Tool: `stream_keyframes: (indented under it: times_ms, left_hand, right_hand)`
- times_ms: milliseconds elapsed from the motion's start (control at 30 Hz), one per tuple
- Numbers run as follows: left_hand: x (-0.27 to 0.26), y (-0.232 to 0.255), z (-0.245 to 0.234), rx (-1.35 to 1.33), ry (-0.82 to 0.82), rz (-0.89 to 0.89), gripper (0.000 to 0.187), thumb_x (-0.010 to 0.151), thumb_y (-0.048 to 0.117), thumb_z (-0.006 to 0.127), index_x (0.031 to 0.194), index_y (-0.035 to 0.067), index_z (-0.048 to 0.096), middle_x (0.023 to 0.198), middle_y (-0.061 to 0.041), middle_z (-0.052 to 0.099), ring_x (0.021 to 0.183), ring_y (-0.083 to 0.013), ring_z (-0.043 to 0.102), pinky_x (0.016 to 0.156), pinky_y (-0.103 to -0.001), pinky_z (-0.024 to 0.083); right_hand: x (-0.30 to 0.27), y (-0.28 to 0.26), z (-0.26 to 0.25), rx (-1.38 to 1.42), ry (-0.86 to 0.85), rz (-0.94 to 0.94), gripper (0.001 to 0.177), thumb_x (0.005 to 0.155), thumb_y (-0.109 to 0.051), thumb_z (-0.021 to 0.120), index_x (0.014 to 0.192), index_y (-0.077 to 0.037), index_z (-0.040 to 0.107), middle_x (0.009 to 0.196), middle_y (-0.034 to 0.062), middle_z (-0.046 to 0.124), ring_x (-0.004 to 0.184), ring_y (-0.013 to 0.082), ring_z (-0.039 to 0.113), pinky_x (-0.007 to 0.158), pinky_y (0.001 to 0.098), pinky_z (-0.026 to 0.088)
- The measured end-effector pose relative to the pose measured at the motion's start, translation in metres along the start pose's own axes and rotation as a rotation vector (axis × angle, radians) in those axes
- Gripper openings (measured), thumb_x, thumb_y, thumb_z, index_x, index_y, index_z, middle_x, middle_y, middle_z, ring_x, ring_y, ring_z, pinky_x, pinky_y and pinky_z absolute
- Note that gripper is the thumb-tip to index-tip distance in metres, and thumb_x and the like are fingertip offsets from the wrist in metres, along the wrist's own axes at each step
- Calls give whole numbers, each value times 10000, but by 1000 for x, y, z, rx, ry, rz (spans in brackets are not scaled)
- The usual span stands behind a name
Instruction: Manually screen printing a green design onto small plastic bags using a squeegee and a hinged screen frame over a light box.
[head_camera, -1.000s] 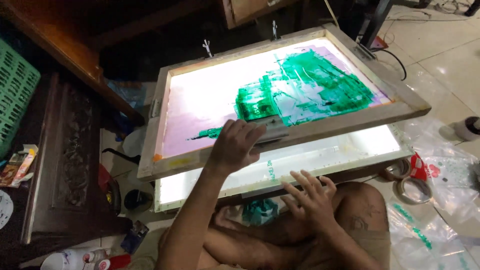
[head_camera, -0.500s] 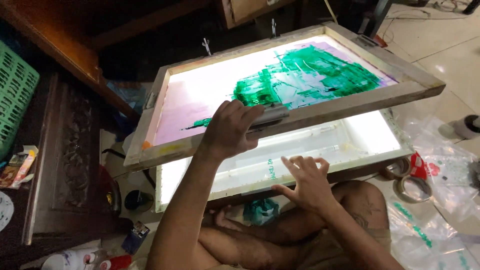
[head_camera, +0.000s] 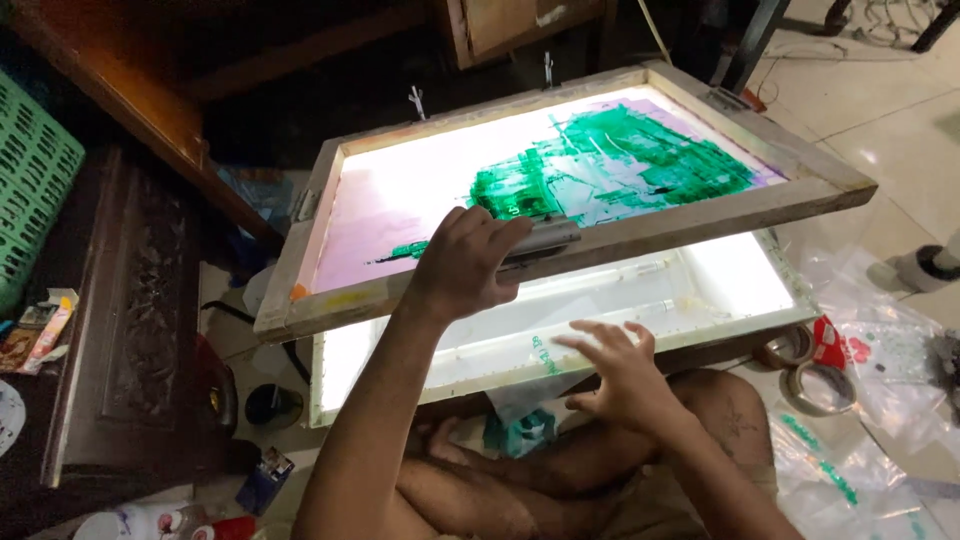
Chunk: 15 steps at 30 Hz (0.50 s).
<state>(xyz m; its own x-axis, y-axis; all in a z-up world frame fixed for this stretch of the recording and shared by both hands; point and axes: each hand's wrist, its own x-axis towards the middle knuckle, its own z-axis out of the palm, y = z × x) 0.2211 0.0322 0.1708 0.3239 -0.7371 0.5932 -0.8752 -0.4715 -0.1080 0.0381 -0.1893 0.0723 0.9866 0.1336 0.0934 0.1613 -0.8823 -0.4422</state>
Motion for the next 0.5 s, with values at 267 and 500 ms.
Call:
stream_keyframes:
  times_ms: [267,500]
  left_hand:
    - [16,-13,-16,-21,13,6,818,522,262,874,1291,214,600,732,-59,647,781,-271,637,790,-409,534]
    - [20,-9,-26,-15,-14,-15,706,571,244,853,1229,204,600,739,-57,669,809,-253,648,804,-387,525]
  right_hand:
    - [11,-30,-11,-163,-206,5,894,833,-919,458,1548,-383,433,1647,101,346,1534,327,276,1123,788,90]
    - [40,-36,-5,-185,-141,91,710,977,-703,296,1555,-314,439,1636,86,338,1492,353,276,1088,666,206]
